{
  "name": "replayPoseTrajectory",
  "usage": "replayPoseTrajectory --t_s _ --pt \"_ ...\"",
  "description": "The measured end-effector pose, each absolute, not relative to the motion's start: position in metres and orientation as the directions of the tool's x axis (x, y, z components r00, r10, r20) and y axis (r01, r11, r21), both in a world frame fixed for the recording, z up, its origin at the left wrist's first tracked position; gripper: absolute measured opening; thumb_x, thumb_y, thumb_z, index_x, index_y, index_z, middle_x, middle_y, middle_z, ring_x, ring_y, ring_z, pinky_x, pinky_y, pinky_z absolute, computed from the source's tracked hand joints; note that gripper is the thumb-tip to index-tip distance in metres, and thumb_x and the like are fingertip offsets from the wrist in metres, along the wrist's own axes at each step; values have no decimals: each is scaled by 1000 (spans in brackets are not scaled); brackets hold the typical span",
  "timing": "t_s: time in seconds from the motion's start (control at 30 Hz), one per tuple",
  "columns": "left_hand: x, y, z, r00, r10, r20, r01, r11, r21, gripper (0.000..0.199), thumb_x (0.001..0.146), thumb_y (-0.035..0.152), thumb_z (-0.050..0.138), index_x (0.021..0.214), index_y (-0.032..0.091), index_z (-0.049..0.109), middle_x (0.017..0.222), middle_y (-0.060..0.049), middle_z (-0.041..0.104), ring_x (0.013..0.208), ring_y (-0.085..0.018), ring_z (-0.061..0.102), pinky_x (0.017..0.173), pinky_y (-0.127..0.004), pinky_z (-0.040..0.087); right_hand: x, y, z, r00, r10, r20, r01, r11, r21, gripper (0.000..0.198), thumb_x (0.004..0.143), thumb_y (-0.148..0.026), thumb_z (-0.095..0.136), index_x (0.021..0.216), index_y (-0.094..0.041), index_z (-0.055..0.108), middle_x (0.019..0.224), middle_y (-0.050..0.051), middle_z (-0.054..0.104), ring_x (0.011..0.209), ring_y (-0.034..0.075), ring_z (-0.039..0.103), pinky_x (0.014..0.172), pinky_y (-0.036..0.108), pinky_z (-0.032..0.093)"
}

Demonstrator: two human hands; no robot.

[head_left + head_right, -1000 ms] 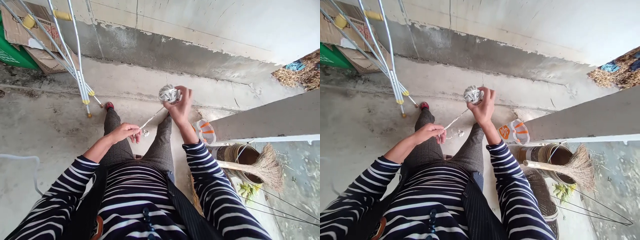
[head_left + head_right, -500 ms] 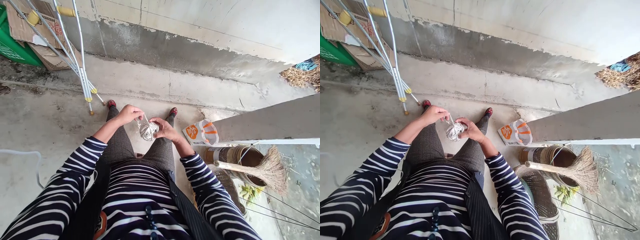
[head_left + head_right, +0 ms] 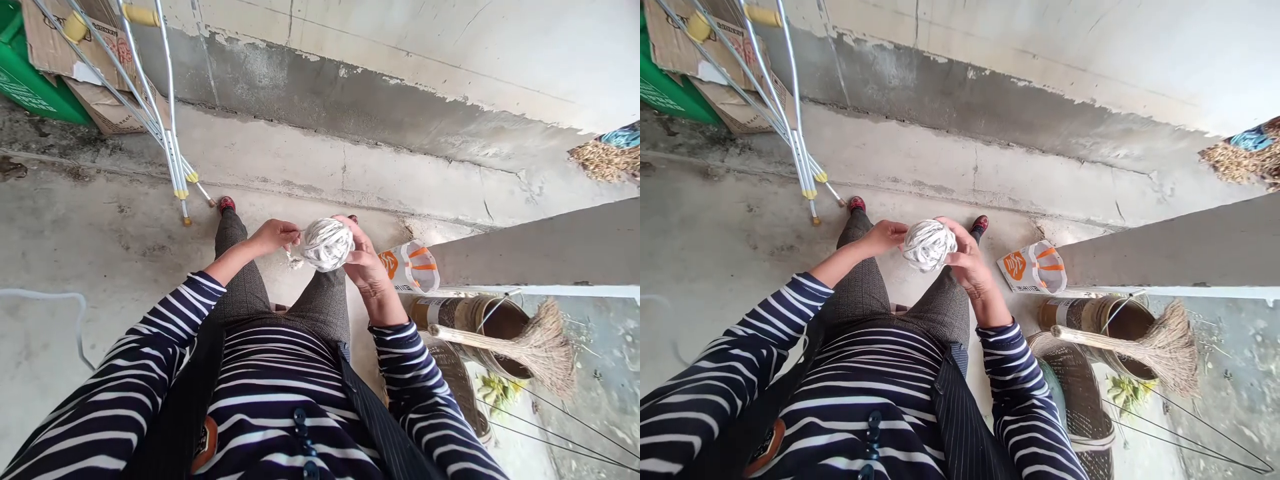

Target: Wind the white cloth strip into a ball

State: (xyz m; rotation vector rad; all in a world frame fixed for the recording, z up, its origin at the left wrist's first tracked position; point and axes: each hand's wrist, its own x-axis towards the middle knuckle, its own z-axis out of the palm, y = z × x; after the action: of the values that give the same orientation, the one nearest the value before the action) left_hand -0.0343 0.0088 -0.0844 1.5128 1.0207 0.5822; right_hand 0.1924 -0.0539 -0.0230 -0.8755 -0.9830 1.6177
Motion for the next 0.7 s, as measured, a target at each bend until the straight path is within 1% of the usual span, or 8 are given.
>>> replayPoseTrajectory --t_s 0.13,0.23,0.3,0.37,0.47,0.53,0.6,0.7 --pt "-43 9 -98 477 855 -205 342 34 939 27 84 37 59 76 15 74 82 -4 76 75 -18 71 69 -25 58 208 -56 0 -99 995 -24 -404 -63 -912 64 49 -38 91 109 -29 74 118 5 75 125 35 65 108 51 52" --pt "-52 13 -118 437 872 -221 387 40 921 26 83 35 59 72 16 73 82 -3 77 73 -16 71 68 -23 57 219 -61 26 -7 999 41 -403 34 -915 59 51 -44 89 106 -30 73 126 6 72 135 36 60 112 54 51" --pt "-56 17 -132 395 887 -239 423 55 905 25 82 35 59 76 16 75 82 -3 78 72 -16 71 66 -22 57 223 -66 42 54 994 90 -396 104 -912 57 51 -45 88 105 -31 73 127 6 71 134 37 61 112 55 51" --pt "-59 23 -142 346 909 -231 448 56 892 27 84 35 60 85 16 79 85 -3 79 76 -18 73 68 -22 58 224 -72 55 92 989 117 -397 144 -906 57 50 -44 88 103 -31 74 125 6 72 132 38 62 111 56 53" --pt "-66 40 -146 243 959 -147 465 19 885 30 87 33 62 100 16 82 104 -7 82 94 -22 75 79 -27 61 223 -83 64 120 988 102 -412 143 -900 60 47 -46 89 103 -31 75 119 7 73 129 41 64 105 60 56" --pt "-73 55 -139 176 980 -95 473 0 881 29 89 32 63 105 17 82 114 -8 81 101 -23 75 86 -29 61 223 -92 62 143 987 68 -416 122 -901 62 48 -50 88 106 -33 75 117 6 74 128 41 64 102 61 58" --pt "-79 71 -124 139 987 -79 463 6 886 28 91 30 62 106 17 82 111 -9 81 94 -21 76 85 -30 62 225 -100 57 174 984 43 -408 112 -906 62 49 -50 87 109 -35 74 119 5 74 127 40 66 101 61 59" --pt "-82 91 -92 111 994 -6 374 -36 927 29 96 30 57 104 14 79 97 -9 80 80 -17 76 74 -27 62 226 -105 52 188 982 34 -409 109 -906 65 47 -46 89 109 -37 74 119 4 75 125 39 67 100 62 59"
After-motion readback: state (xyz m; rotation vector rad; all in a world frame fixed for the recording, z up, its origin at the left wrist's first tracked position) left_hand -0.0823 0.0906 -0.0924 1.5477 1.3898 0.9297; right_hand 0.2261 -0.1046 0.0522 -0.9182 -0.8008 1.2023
